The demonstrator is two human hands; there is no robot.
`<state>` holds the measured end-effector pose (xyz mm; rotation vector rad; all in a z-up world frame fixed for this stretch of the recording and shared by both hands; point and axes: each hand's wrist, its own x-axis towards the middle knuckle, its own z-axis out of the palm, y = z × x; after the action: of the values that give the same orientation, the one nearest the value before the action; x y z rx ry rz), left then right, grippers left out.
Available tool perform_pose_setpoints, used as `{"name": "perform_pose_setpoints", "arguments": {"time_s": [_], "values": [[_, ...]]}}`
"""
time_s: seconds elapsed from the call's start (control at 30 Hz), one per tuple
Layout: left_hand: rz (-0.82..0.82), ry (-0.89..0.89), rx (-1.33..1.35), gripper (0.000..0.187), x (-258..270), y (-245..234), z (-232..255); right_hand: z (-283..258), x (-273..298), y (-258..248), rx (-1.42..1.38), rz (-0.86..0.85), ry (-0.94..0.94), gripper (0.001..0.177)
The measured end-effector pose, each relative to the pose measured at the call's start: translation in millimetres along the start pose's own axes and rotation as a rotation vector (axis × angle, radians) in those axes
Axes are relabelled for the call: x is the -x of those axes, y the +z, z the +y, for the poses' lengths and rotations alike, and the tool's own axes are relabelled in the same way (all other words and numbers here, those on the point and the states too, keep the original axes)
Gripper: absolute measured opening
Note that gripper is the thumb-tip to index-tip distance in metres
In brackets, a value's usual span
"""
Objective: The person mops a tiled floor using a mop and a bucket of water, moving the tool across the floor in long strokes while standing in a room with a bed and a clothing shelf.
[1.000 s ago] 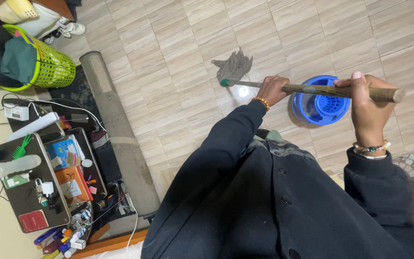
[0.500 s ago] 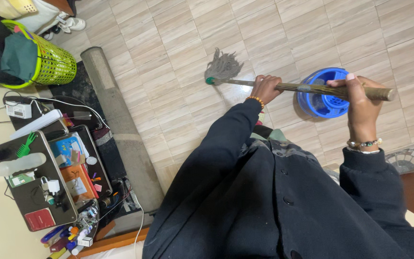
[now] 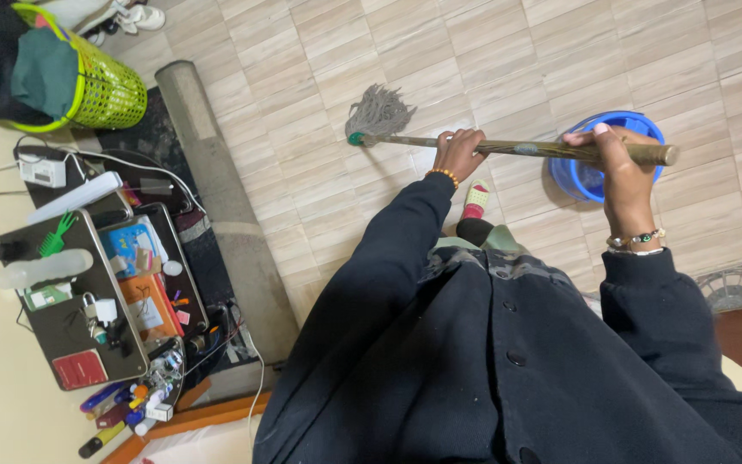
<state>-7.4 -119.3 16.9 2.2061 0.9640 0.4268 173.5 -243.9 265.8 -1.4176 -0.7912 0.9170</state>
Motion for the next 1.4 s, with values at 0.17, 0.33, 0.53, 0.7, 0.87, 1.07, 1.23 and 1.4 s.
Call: {"name": "perform_pose_setpoints", "arguments": {"time_s": [0.17, 0.33, 0.53, 0.7, 0.87, 1.07, 1.23, 1.4], "values": [[0.030, -0.045, 0.003, 0.017, 21, -13, -17, 7, 5, 20, 0.009, -0.040, 0.039, 0.026], [0.041, -0.075, 0.001, 0.016, 38, -16, -37, 22, 2, 32, -0.088, -0.100, 0.069, 0.023], [0.136, -0.126, -0.004, 0.021, 56, -16, -57, 21, -5, 55, -0.061, -0.173, 0.071, 0.025], [0.255, -0.186, 0.010, 0.024, 66, -16, -60, 13, -17, 73, -0.105, -0.218, 0.024, 0.027], [0.299, -0.236, -0.020, 0.029, 65, -11, -53, 21, -37, 75, -0.127, -0.205, 0.021, 0.029], [0.334, -0.238, -0.003, 0.033, 47, 5, -20, 22, -57, 48, -0.238, -0.139, 0.000, 0.038], [0.326, -0.244, 0.017, 0.033, 34, 13, 16, 5, -63, 22, -0.284, -0.166, -0.028, 0.039], [0.312, -0.207, 0.155, 0.078, 35, 26, 63, -10, -60, -5, -0.277, -0.153, -0.088, 0.039]]}}
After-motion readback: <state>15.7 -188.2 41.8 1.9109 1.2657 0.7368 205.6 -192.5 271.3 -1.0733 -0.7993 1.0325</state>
